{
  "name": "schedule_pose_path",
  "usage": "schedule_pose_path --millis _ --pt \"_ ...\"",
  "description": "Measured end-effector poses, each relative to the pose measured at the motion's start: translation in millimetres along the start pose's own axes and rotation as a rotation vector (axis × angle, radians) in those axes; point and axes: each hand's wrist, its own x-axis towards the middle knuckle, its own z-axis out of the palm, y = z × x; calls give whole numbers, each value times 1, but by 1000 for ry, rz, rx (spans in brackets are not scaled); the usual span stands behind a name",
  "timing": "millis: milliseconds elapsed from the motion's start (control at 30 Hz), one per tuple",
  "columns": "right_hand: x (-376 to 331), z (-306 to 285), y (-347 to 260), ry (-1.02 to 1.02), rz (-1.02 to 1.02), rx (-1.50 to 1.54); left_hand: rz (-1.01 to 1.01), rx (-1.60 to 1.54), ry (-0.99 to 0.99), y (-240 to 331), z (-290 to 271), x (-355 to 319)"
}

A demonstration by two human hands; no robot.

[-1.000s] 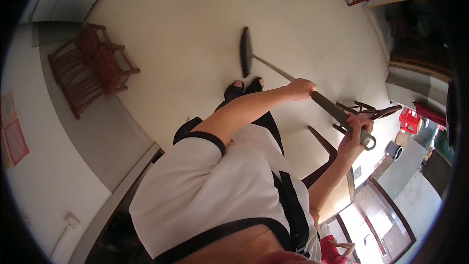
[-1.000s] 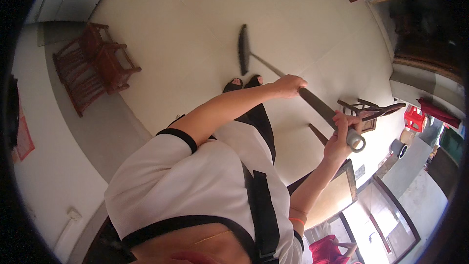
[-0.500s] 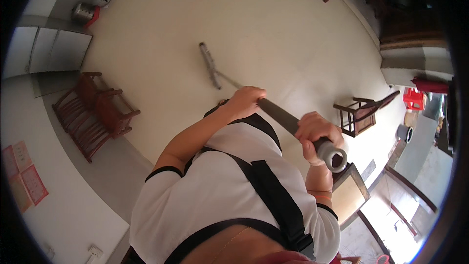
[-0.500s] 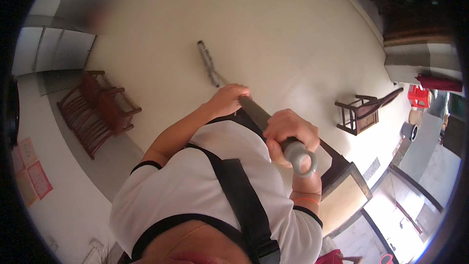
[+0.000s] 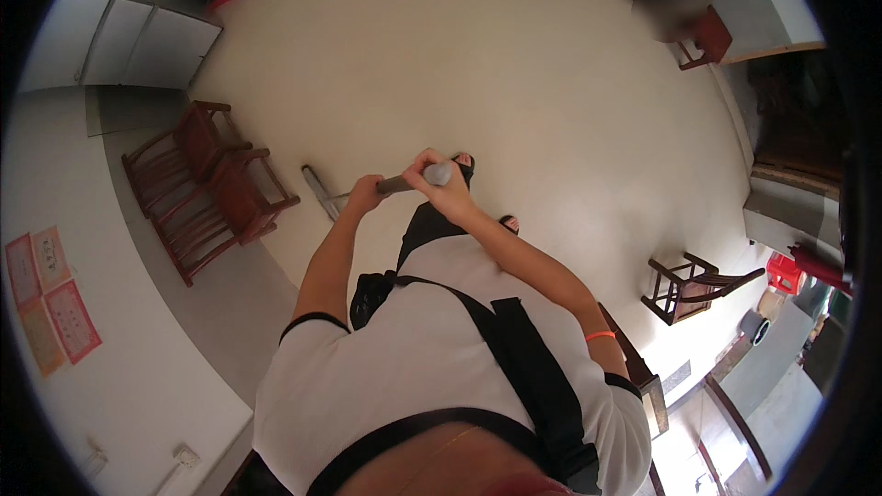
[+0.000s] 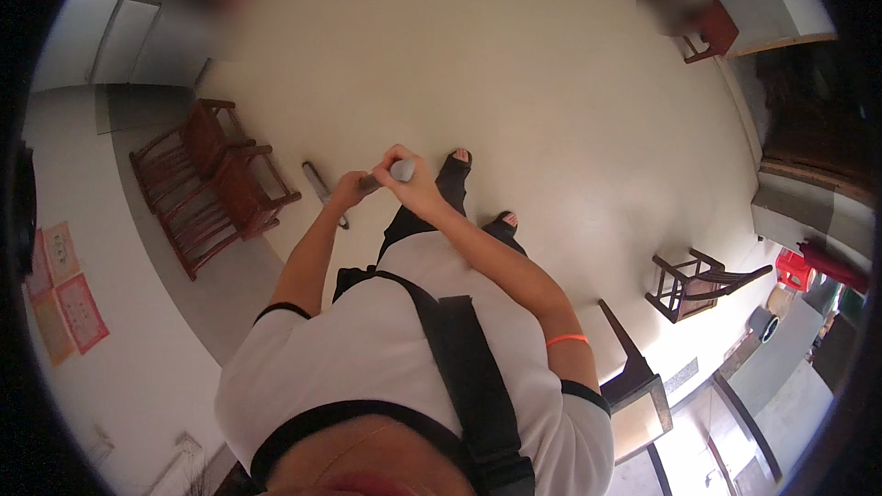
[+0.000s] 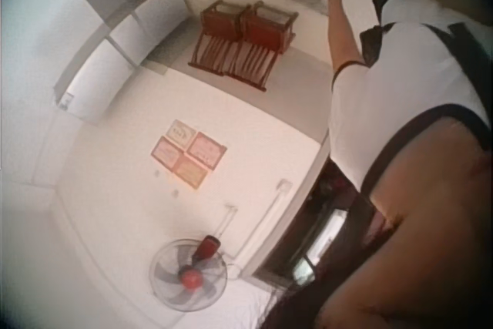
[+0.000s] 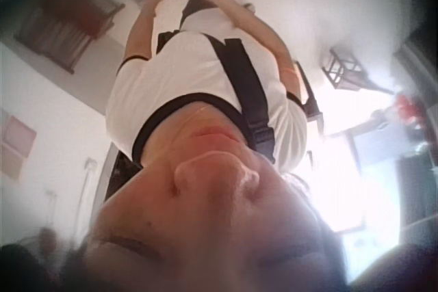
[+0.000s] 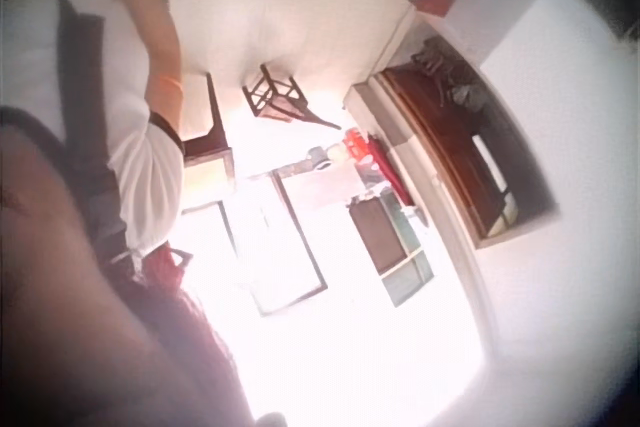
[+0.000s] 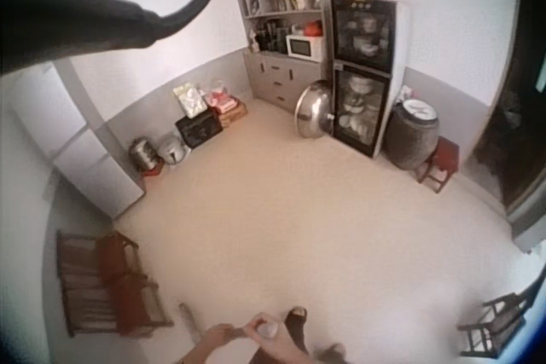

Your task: The person sweeps the floor using a broom, moving a chair aside to reach underneath it.

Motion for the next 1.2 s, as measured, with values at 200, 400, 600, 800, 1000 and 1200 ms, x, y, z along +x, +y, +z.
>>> schedule_pose_path --millis 200,400,600,800,1000,1200 --pt "1 -72 -42 347 143 -68 248 85 -287 97 8 82" --pt "-99 -147 -124 866 -6 -155 605 -215 -498 270 78 115" --pt "-154 -156 -161 1060 -245 -197 976 -302 -492 377 118 114" --pt "-153 -146 -188 1040 -308 -499 1072 -312 -508 420 103 109" --pt "-151 -135 -208 757 -716 -565 1101 -192 -484 423 49 83" --pt "-111 -159 -203 604 -667 -269 876 -120 -341 384 -24 93"
